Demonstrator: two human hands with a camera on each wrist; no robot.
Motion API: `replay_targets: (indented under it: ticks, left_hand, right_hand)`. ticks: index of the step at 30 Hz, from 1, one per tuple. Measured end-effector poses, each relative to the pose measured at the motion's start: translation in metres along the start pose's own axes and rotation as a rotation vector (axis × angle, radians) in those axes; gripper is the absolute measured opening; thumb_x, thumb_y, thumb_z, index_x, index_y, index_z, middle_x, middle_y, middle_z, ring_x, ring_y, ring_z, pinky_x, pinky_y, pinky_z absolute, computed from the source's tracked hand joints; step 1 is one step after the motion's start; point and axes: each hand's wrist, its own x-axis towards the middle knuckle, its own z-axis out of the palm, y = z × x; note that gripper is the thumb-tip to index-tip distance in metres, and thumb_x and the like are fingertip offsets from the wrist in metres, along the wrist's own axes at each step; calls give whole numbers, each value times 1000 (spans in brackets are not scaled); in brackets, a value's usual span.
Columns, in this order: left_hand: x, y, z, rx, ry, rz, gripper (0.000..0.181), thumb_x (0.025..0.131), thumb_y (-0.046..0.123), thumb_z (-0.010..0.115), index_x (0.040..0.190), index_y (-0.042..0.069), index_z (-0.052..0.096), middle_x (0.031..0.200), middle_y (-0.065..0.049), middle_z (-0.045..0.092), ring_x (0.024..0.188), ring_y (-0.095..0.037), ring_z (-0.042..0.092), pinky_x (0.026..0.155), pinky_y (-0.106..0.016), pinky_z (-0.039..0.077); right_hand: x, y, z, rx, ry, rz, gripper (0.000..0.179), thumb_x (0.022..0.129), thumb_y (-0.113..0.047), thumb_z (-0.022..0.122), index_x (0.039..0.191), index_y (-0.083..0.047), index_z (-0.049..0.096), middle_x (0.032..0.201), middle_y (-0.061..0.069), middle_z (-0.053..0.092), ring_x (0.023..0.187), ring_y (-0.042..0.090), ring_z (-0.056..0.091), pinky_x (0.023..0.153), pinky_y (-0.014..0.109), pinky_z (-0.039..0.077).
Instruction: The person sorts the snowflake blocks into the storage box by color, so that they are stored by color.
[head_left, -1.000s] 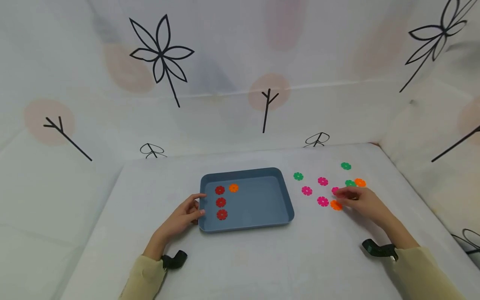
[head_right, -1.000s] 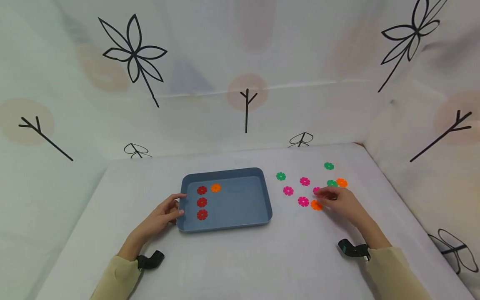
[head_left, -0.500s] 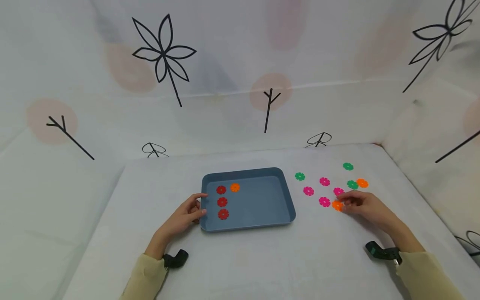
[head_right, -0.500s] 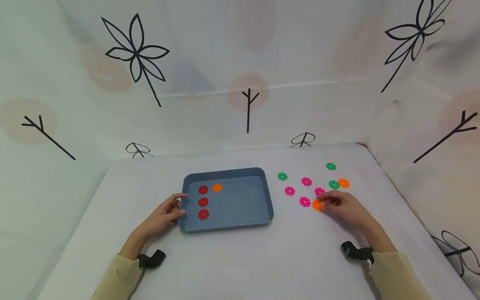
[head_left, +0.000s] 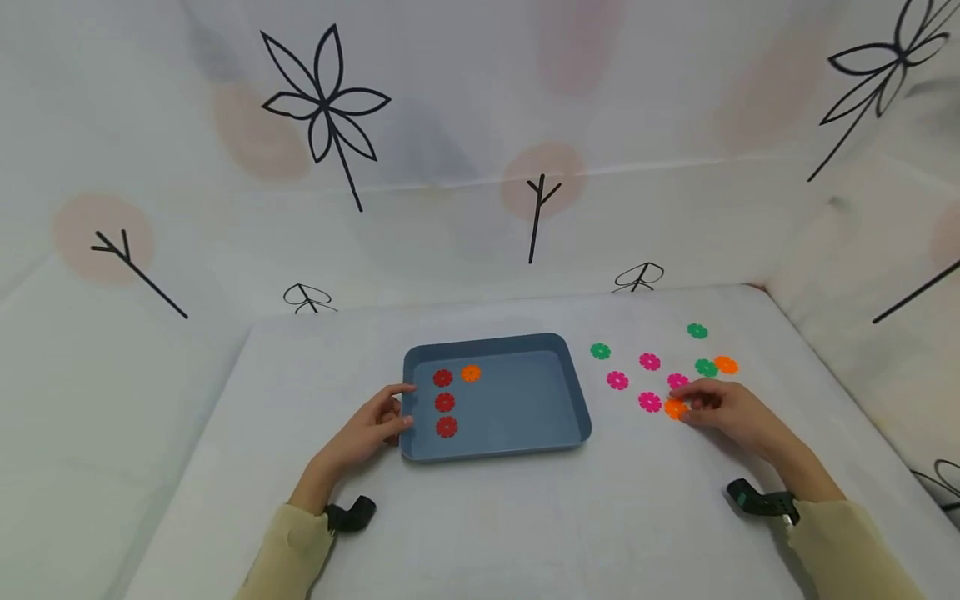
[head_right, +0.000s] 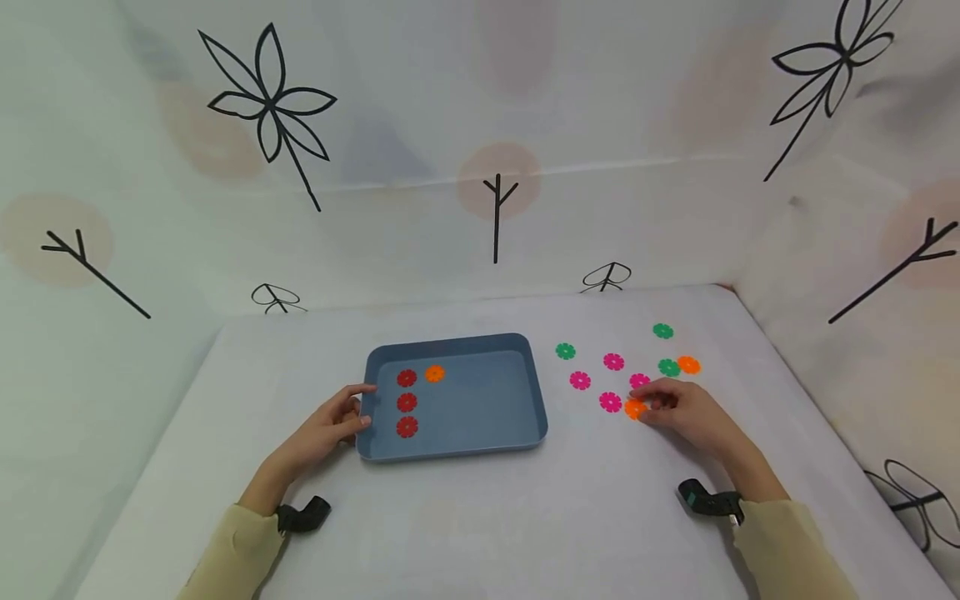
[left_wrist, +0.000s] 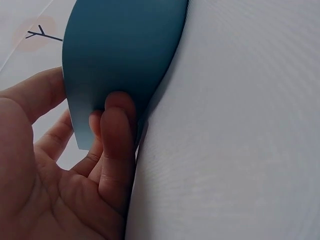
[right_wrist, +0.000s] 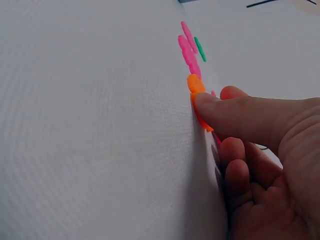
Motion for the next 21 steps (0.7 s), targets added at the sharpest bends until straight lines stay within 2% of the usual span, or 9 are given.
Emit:
replay_targets:
  ticks: [2, 9, 13, 16, 21]
  left_hand:
    - [-1, 3, 0, -5, 2, -1, 50, 101, 14, 60, 147, 8, 42, 98, -12, 50, 82, -25, 55, 73, -31, 52]
    - [-12, 31, 2, -15, -6, -2, 50, 100, 12, 61, 145, 2, 42, 97, -13, 50, 82, -30, 56, 74, -32, 52]
    - [-14, 35, 2, -28, -6, -13, 50, 100, 12, 60, 146, 3, 42, 98, -13, 49, 83, -31, 55, 74, -32, 52]
    - [-14, 34, 3, -34, -5, -17, 50, 100, 12, 61, 146, 3, 42, 98, -13, 49, 84, -30, 55, 75, -32, 52]
    - [-6, 13, 1, -16, 2, -14, 51, 100, 16, 62, 147, 7, 42, 99, -13, 49, 83, -26, 55, 74, -31, 52]
  right_hand:
    - [1, 0, 0, 3, -6, 2, 35, 88, -13, 75, 121, -2, 68, 96, 8, 59, 89, 24, 49, 66, 24, 47]
    - [2, 0, -1, 5, -13, -9, 37, 88, -7, 74, 124, 0, 66, 96, 9, 57, 89, 25, 48, 66, 23, 47]
    - [2, 0, -1, 15, -14, -6, 36, 88, -6, 73, 123, 0, 66, 97, 9, 57, 89, 25, 48, 66, 24, 47]
    - [2, 0, 0, 20, -12, 9, 35, 88, -7, 73, 122, -1, 67, 99, 9, 58, 90, 26, 48, 66, 24, 47]
    - [1, -2, -1, 23, -12, 7, 33, 89, -7, 73, 121, -2, 67, 101, 10, 58, 91, 27, 48, 67, 24, 47]
